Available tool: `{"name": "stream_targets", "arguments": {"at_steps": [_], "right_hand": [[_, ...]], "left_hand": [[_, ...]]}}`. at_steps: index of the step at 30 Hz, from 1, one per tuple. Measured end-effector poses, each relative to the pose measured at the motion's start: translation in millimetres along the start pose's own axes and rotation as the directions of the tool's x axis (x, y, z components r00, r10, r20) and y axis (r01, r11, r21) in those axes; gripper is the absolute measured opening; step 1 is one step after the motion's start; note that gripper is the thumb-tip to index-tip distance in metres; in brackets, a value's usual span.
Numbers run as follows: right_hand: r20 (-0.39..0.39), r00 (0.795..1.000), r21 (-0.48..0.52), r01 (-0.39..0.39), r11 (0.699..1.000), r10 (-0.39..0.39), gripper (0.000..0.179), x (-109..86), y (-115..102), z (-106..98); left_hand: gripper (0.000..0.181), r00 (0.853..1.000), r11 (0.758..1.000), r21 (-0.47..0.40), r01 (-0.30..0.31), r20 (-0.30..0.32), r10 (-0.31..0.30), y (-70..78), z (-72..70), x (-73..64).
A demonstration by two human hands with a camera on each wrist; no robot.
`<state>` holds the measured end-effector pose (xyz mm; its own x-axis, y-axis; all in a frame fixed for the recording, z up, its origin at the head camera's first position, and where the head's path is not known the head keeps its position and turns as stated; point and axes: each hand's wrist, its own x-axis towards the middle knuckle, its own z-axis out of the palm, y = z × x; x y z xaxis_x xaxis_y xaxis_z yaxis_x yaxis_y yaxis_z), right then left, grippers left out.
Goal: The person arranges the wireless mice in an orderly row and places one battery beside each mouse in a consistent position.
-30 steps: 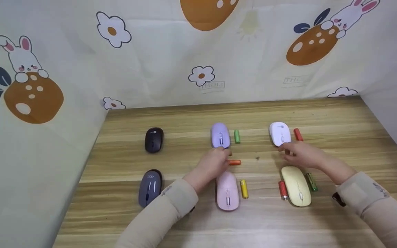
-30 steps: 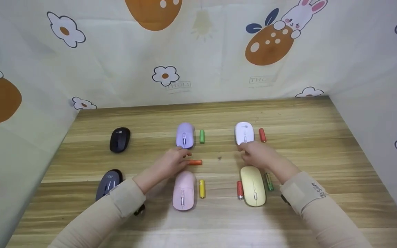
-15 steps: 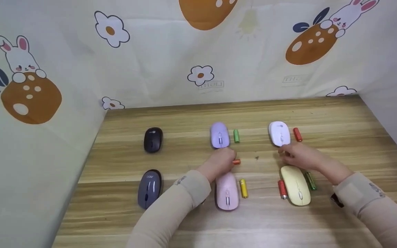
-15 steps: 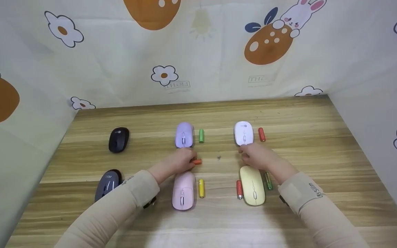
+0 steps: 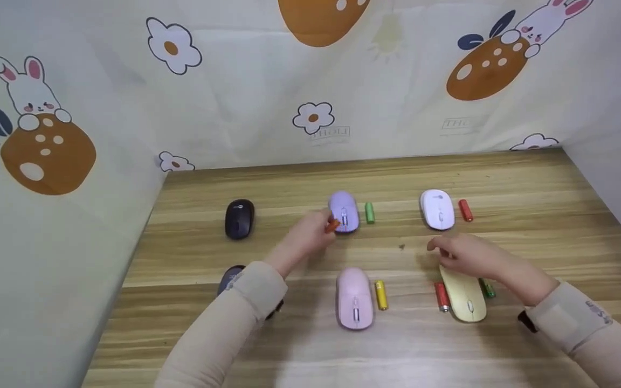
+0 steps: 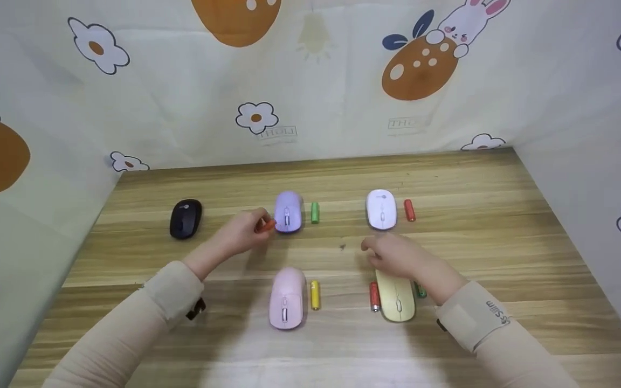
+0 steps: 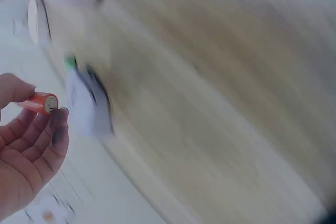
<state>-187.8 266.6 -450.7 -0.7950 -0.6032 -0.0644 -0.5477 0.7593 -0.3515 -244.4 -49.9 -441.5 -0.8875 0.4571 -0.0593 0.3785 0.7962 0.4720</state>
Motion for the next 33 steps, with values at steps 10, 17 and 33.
{"name": "stream_targets", "arguments": {"at_steps": [10, 17, 33], "right_hand": [[-0.069, 0.995, -0.237, -0.086, 0.968, 0.071, 0.007, -23.9, -51, 20], [-0.338, 0.939, -0.539, -0.138, 0.831, -0.063, 0.021, -38.1, -76, 54], [-0.540, 0.828, -0.578, -0.233, 0.782, -0.153, 0.012, -38.2, -80, 76]], "left_hand": [[0.040, 0.920, 0.912, -0.133, 0.387, -0.006, -0.392, -63.0, -29.7, -1.5], [0.014, 0.887, 0.884, -0.121, 0.451, -0.054, -0.459, -92.4, -22.4, -3.0], [0.008, 0.883, 0.887, 0.028, 0.461, -0.114, -0.455, -96.6, -17.8, 3.2]]}}
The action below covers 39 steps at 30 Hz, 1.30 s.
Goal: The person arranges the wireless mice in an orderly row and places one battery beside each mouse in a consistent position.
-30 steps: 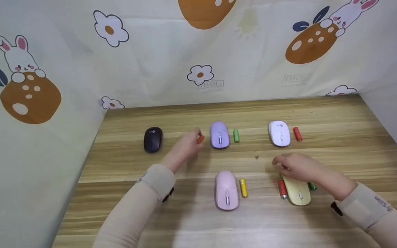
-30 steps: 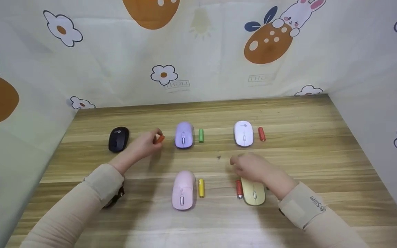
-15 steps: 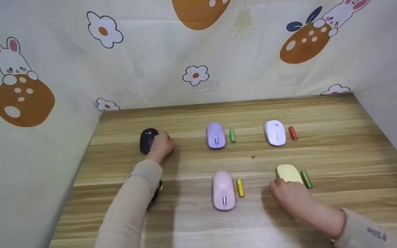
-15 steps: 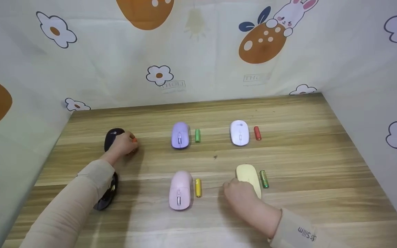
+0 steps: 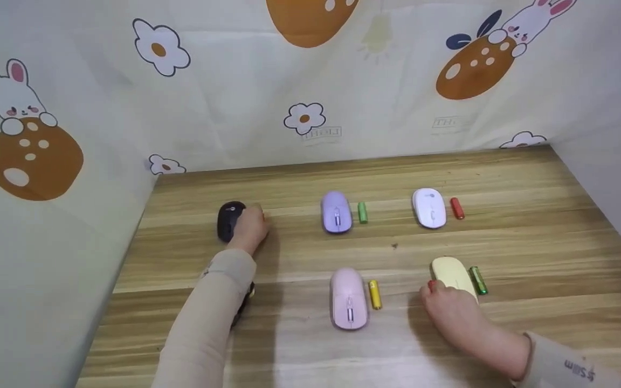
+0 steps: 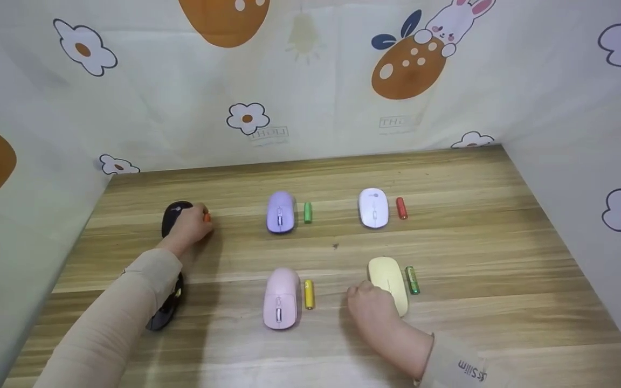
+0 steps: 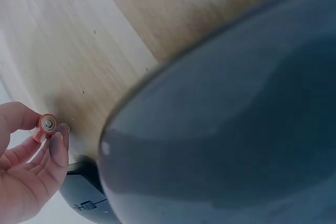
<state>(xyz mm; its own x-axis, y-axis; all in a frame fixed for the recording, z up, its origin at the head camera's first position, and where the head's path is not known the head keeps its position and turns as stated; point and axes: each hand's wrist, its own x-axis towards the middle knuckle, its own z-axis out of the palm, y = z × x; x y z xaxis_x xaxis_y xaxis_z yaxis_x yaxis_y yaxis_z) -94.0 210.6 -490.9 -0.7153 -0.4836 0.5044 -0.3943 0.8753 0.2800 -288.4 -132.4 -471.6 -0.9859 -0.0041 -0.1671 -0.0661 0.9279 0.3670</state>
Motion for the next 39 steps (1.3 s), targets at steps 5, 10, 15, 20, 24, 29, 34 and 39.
{"name": "stream_targets", "arguments": {"at_steps": [5, 10, 15, 20, 24, 29, 34, 39], "right_hand": [[0.060, 0.998, 0.007, -0.013, 1.000, 0.013, 0.015, 0.1, -6, 0], [0.102, 0.995, 0.008, -0.014, 1.000, 0.013, 0.018, 0.7, -9, 2], [0.124, 0.992, 0.000, -0.028, 1.000, 0.027, 0.018, 1.9, -12, 5], [0.118, 0.992, -0.008, -0.035, 0.999, 0.036, 0.013, 3.6, -13, 7], [0.138, 0.990, 0.012, -0.042, 0.999, 0.039, 0.015, 5.3, -11, 7], [0.231, 0.970, 0.106, -0.108, 0.988, 0.082, 0.018, 10.2, -8, 6], [0.343, 0.929, 0.182, -0.213, 0.960, 0.141, 0.018, 18.8, -5, 7], [0.359, 0.920, 0.201, -0.241, 0.950, 0.158, 0.019, 23.1, -4, 10]], "left_hand": [[0.017, 1.000, 0.999, 0.033, -0.001, 0.005, 0.001, -2.7, 0.8, 0.8], [0.021, 1.000, 0.998, 0.062, 0.016, 0.011, -0.017, -2.5, 1.2, 1.0], [0.022, 1.000, 0.996, 0.090, 0.008, 0.006, -0.008, 0.3, 1.9, -1.0], [0.020, 1.000, 0.996, 0.093, 0.013, -0.020, -0.011, 0.1, 2.5, -1.3], [0.021, 0.999, 0.995, 0.096, 0.036, -0.013, -0.035, 1.3, 3.2, 0.6], [0.022, 0.999, 0.993, 0.103, 0.054, -0.005, -0.054, 3.2, 3.2, 2.5], [0.023, 0.998, 0.993, 0.102, 0.055, -0.012, -0.054, 2.8, 4.3, 2.2], [0.022, 0.998, 0.993, 0.103, 0.052, -0.027, -0.050, 2.8, 6.9, 1.4]]}}
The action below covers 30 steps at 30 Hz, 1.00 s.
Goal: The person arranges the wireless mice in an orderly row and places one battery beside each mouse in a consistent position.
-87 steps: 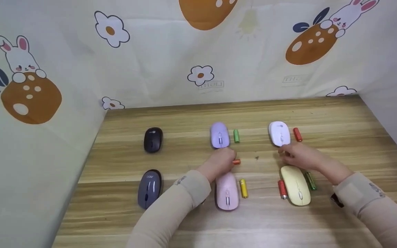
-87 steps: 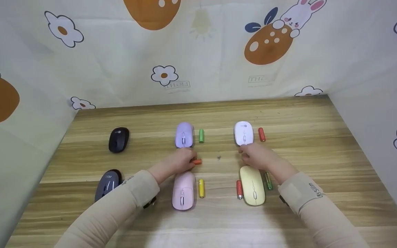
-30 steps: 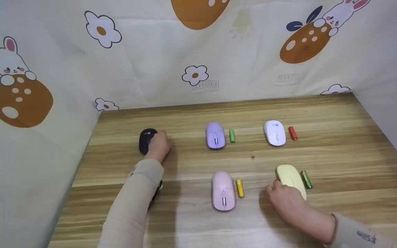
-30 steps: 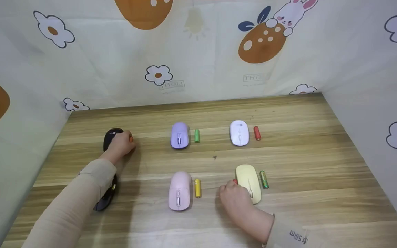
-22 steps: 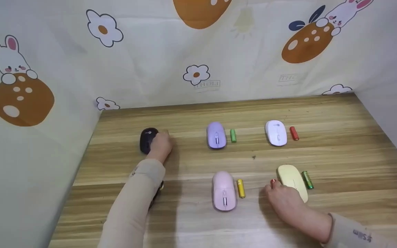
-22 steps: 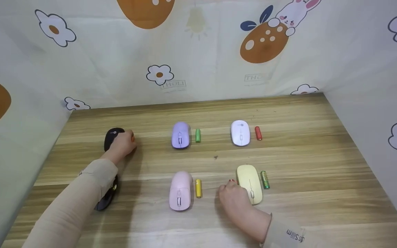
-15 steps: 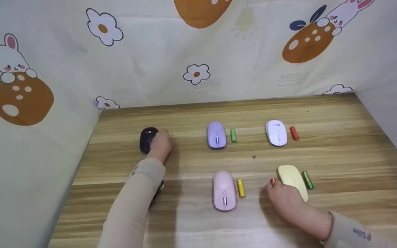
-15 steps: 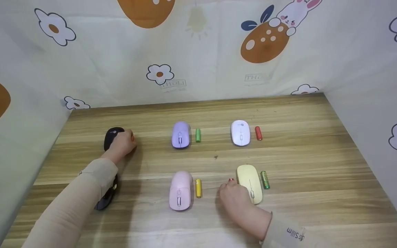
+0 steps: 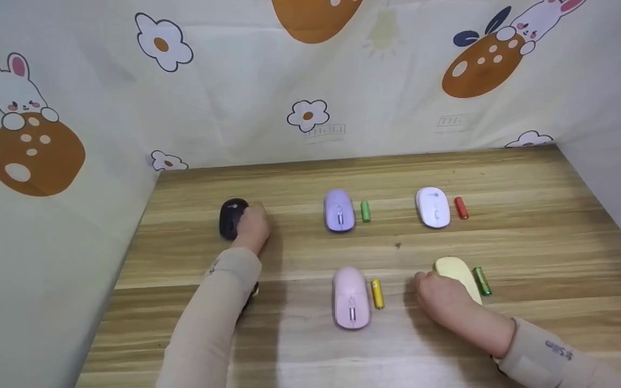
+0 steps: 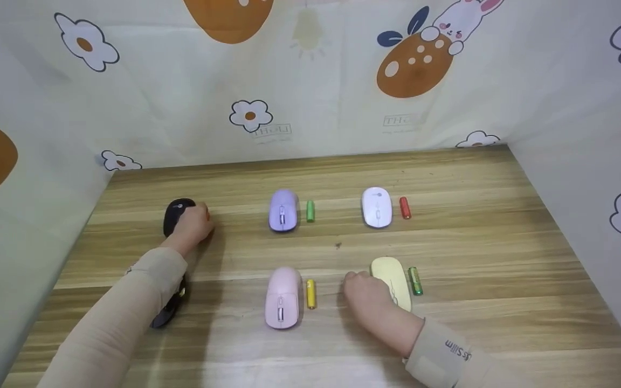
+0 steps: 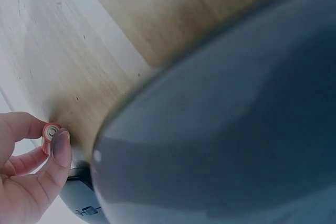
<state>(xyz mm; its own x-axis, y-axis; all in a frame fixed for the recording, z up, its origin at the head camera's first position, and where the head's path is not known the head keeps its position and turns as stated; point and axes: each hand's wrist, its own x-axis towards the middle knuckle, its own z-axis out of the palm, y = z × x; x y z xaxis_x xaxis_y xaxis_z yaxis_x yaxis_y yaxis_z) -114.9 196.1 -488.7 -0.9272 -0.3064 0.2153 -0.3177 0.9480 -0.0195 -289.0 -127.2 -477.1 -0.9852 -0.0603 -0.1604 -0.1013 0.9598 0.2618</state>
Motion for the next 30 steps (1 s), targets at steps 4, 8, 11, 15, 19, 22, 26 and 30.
{"name": "stream_targets", "arguments": {"at_steps": [4, 8, 11, 15, 19, 22, 26, 30], "right_hand": [[-0.012, 1.000, -0.010, -0.006, 1.000, 0.006, 0.017, 0.8, 1, 2], [-0.005, 1.000, -0.011, -0.019, 1.000, 0.019, 0.016, 0.4, 1, 3], [0.005, 0.999, 0.003, -0.040, 0.999, 0.040, 0.016, -0.2, 1, 3], [0.006, 0.998, 0.014, -0.056, 0.998, 0.056, 0.017, -0.3, 0, 2], [0.011, 0.998, 0.007, -0.056, 0.998, 0.055, 0.016, 0.0, 0, 2], [0.024, 0.998, 0.009, -0.061, 0.998, 0.061, 0.016, 0.0, 0, 2], [0.069, 0.995, 0.035, -0.073, 0.997, 0.071, 0.014, 0.6, 0, 0], [0.102, 0.992, 0.049, -0.078, 0.996, 0.073, 0.013, 1.2, -1, -1]], "left_hand": [[0.021, 1.000, 1.000, 0.002, 0.002, -0.011, -0.002, 0.6, 0.5, -0.2], [0.021, 1.000, 1.000, 0.000, 0.007, -0.005, -0.007, 1.0, 0.1, -0.4], [0.022, 1.000, 1.000, -0.005, 0.009, 0.015, -0.009, 1.1, -0.9, -0.7], [0.024, 1.000, 0.999, -0.032, 0.017, 0.026, -0.016, 0.6, -2.6, -2.5], [0.027, 1.000, 0.998, -0.063, 0.014, 0.015, -0.013, 0.9, -2.8, -3.6], [0.028, 1.000, 0.997, -0.079, 0.013, 0.015, -0.012, 2.1, -2.9, -4.8], [0.032, 0.999, 0.997, -0.079, 0.022, 0.026, -0.020, 4.9, -7.5, -8.7], [0.041, 0.997, 0.995, -0.094, 0.044, 0.068, -0.038, 4.9, -16.0, -15.4]]}}
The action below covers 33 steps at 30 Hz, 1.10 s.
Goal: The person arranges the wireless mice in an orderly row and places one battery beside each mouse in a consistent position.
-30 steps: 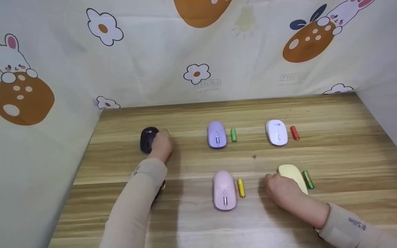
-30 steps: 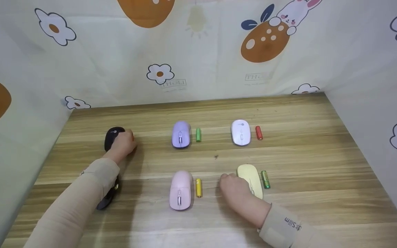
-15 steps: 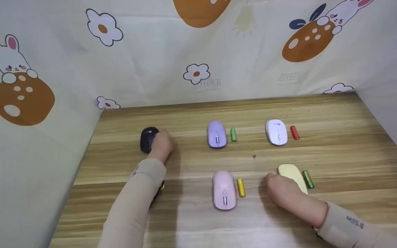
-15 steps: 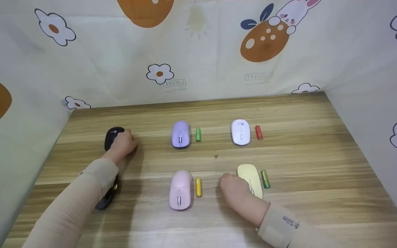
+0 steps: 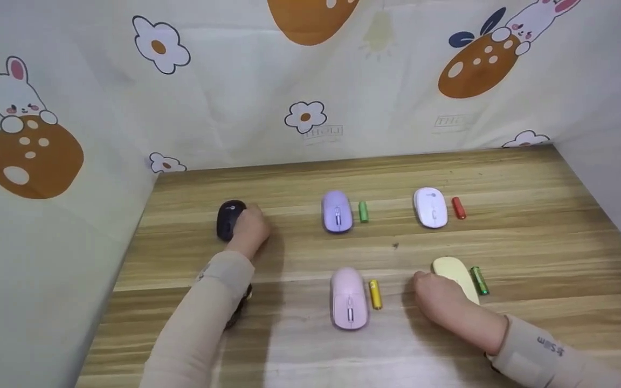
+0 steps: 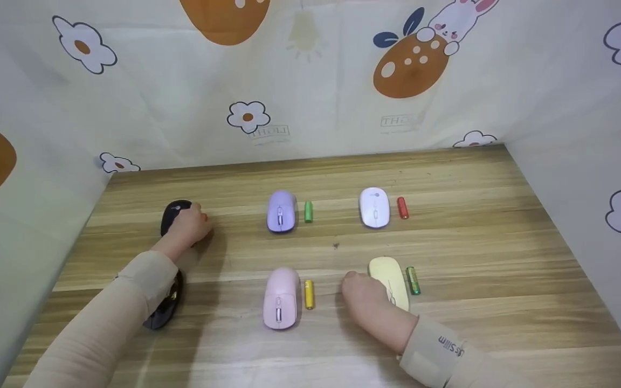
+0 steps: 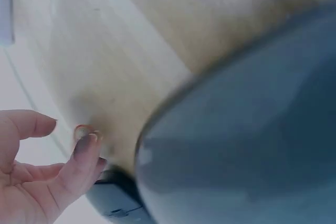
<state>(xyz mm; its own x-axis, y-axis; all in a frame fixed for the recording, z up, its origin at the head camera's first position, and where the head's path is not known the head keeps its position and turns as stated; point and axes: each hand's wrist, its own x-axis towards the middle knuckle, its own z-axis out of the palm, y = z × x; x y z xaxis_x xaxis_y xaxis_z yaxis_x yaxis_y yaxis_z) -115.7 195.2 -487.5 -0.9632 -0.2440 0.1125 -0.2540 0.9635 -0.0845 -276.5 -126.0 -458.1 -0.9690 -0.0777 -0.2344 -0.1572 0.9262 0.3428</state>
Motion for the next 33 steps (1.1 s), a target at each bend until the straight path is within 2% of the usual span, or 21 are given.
{"name": "stream_targets", "arguments": {"at_steps": [3, 5, 7, 9, 12, 15, 18, 21, 24, 29, 33], "right_hand": [[-0.020, 1.000, -0.017, 0.011, 1.000, -0.011, 0.015, 0.0, -1, 0], [-0.034, 0.999, -0.024, 0.015, 1.000, -0.016, 0.016, -0.1, -2, -1], [-0.041, 0.999, -0.025, 0.018, 1.000, -0.020, 0.017, 0.0, -2, -1], [-0.032, 0.999, -0.016, 0.014, 1.000, -0.014, 0.016, 0.0, -2, -1], [-0.022, 1.000, -0.005, 0.009, 1.000, -0.009, 0.015, -0.1, -2, -1], [-0.016, 1.000, 0.000, 0.004, 1.000, -0.004, 0.015, -0.7, -3, -2], [-0.007, 1.000, 0.012, -0.003, 1.000, 0.003, 0.014, -0.7, -2, -2], [0.031, 0.999, 0.037, -0.028, 0.999, 0.027, 0.013, 0.2, -2, -3], [0.078, 0.995, 0.061, -0.065, 0.996, 0.060, 0.011, 1.6, -1, -4], [0.105, 0.992, 0.057, -0.077, 0.995, 0.071, 0.008, 2.8, -1, -5], [0.106, 0.992, 0.052, -0.079, 0.996, 0.073, 0.010, 3.5, -2, -4]], "left_hand": [[0.035, 0.999, 1.000, -0.016, -0.022, 0.024, 0.023, -3.7, -8.3, -7.0], [0.037, 0.998, 0.998, -0.050, -0.046, 0.033, 0.048, -7.4, -15.8, -10.8], [0.038, 0.996, 0.991, -0.116, -0.065, 0.047, 0.071, -12.1, -24.4, -13.6], [0.044, 0.995, 0.977, -0.205, -0.060, 0.064, 0.074, -17.7, -33.7, -15.7], [0.044, 0.996, 0.959, -0.278, -0.053, 0.052, 0.070, -27.5, -45.5, -19.1], [0.037, 0.996, 0.964, -0.250, -0.087, -0.005, 0.088, -37.7, -51.2, -24.4], [0.027, 0.993, 0.975, -0.184, -0.121, -0.032, 0.117, -45.2, -49.0, -31.7], [0.022, 0.991, 0.983, -0.122, -0.136, -0.009, 0.135, -48.9, -41.9, -40.2], [0.026, 0.987, 0.984, -0.079, -0.159, 0.009, 0.161, -49.2, -33.7, -49.4], [0.028, 0.970, 0.968, -0.063, -0.242, -0.001, 0.242, -43.2, -20.7, -65.8], [0.026, 0.958, 0.957, -0.080, -0.278, 0.042, 0.282, -33.4, -13.3, -78.6]]}}
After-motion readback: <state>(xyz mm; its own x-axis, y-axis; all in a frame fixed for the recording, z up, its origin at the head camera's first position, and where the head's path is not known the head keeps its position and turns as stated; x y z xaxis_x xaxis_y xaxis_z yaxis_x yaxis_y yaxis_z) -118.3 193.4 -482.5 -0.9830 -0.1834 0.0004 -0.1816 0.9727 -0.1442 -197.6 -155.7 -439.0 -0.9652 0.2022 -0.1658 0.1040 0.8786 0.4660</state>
